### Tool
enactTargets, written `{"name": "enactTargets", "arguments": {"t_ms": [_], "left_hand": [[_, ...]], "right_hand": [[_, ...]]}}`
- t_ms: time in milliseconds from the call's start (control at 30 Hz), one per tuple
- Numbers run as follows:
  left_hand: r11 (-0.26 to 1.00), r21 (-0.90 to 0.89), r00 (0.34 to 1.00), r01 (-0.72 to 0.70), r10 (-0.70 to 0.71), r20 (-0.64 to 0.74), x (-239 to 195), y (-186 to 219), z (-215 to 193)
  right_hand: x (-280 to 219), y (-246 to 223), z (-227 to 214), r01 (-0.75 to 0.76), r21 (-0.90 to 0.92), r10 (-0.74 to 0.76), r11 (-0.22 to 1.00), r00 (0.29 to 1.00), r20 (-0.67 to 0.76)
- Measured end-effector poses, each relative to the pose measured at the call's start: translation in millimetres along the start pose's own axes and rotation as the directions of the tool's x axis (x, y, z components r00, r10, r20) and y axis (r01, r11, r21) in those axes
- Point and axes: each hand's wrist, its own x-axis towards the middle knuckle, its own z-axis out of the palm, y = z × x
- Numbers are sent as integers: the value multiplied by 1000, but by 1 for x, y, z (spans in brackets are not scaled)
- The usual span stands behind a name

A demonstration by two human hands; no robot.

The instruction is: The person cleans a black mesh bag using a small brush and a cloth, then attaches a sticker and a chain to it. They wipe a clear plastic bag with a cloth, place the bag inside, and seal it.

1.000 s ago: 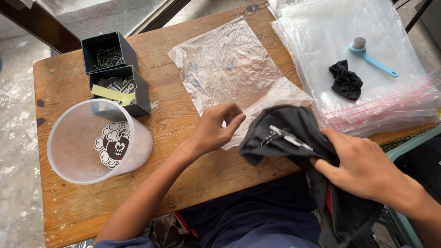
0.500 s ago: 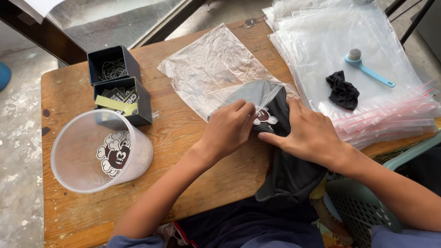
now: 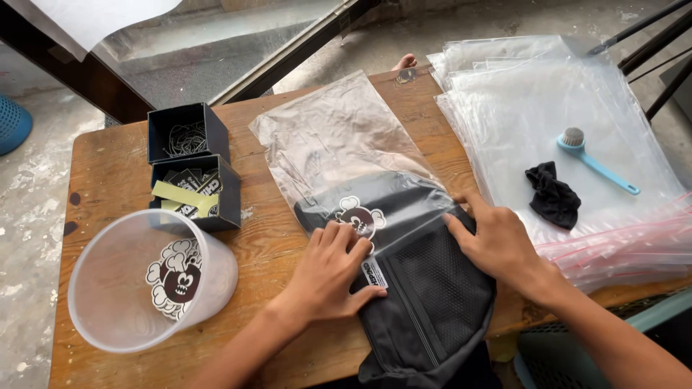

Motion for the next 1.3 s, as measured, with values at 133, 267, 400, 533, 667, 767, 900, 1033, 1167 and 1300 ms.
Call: {"name": "enactTargets", "arguments": {"t_ms": [133, 267, 400, 533, 667, 767, 900, 1033, 1167, 1300], "left_hand": [[996, 22, 988, 88, -90, 129, -10, 2, 9], [996, 37, 994, 77, -80, 75, -13, -2, 10], [987, -22, 987, 162, -162, 22, -12, -3, -2], [972, -119, 949, 202, -164, 267, -16, 2, -22], [970, -179, 877, 166, -62, 476, -23, 5, -26], [981, -127, 910, 149, -85, 407, -23, 1, -14], [971, -138, 896, 197, -121, 427, -20, -3, -11], [975, -138, 957, 176, -136, 257, -17, -7, -11], [984, -107, 987, 141, -132, 92, -13, -10, -8], [991, -42, 992, 128, -128, -6, -15, -12, -3]], "right_hand": [[-5, 8, 10, 142, -304, -180, 942, 978, -103], [-10, 12, 3, 370, -310, -419, 876, 901, -110], [-19, -1, -27, 370, 31, -358, 929, 871, 337], [-27, 17, -17, 582, -41, -475, 812, 700, 533], [-29, 33, 0, 671, -197, -547, 715, 713, 439], [-28, 39, 6, 700, -268, -600, 661, 709, 371], [-27, 39, 7, 685, -292, -594, 668, 727, 345], [-25, 36, 7, 673, -311, -617, 671, 739, 270], [-23, 31, 6, 654, -307, -636, 691, 753, 170], [-21, 25, 6, 655, -323, -658, 684, 744, 117]]}}
